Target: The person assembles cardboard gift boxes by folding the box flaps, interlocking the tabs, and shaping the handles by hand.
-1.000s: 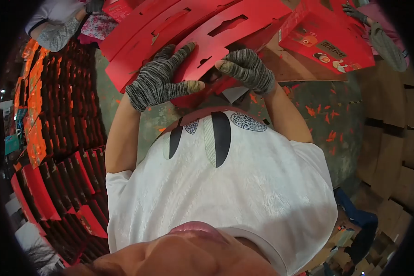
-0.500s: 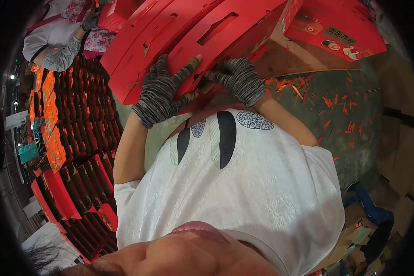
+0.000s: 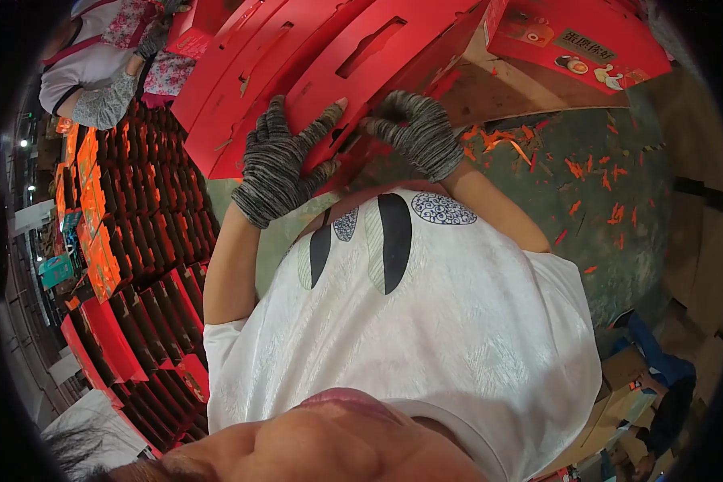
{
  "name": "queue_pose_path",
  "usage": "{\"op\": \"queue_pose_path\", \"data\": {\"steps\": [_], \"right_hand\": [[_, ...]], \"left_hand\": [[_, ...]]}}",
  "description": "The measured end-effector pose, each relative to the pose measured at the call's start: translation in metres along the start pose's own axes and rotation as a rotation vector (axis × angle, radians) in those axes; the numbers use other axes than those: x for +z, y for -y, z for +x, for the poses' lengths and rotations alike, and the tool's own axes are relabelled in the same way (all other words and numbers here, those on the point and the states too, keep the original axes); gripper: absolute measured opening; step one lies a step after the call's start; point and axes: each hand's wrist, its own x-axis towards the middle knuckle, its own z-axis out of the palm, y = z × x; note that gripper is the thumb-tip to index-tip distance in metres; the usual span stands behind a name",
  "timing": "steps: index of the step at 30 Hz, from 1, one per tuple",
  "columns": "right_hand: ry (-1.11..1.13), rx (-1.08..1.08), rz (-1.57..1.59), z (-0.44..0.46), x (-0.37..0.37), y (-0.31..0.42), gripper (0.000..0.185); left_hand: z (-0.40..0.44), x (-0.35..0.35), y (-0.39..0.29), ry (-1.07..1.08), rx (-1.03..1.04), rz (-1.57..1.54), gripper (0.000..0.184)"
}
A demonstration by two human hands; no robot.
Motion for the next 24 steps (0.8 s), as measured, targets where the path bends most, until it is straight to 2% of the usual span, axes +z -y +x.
{"op": "queue_pose_path", "data": {"steps": [2,5,6,8,12,14,21,23,24], "right_hand": [[-0.151,-0.177,0.240,0.000,-0.001,-0.012,0.022],[-0.133,-0.131,0.408,-0.004,-0.002,-0.002,0.020],[-0.131,-0.128,0.409,-0.004,-0.001,-0.005,0.020],[-0.125,-0.223,0.214,-0.003,0.001,-0.013,0.022],[-0.095,-0.165,0.212,0.004,-0.001,-0.011,0.021],[-0.043,-0.160,0.374,0.008,-0.001,-0.015,0.021],[-0.038,-0.212,0.359,0.007,-0.008,-0.009,0.020],[-0.043,-0.201,0.556,0.008,-0.009,-0.014,0.013],[-0.032,-0.196,0.558,0.009,-0.008,-0.012,0.013]], "left_hand": [[0.000,0.000,-0.004,-0.003,-0.010,0.014,0.071],[-0.001,0.000,-0.007,0.014,-0.013,0.018,0.071],[-0.001,0.002,-0.007,0.004,-0.009,0.029,0.072],[-0.002,0.002,-0.008,-0.005,-0.006,0.037,0.073],[-0.001,0.003,-0.009,0.004,-0.059,0.063,0.079],[-0.001,0.003,-0.010,0.005,-0.075,0.071,0.081],[-0.001,0.006,-0.018,-0.008,-0.089,0.112,0.082],[-0.002,0.007,-0.018,0.000,-0.090,0.117,0.080],[-0.002,0.008,-0.018,-0.021,-0.080,0.147,0.077]]}}
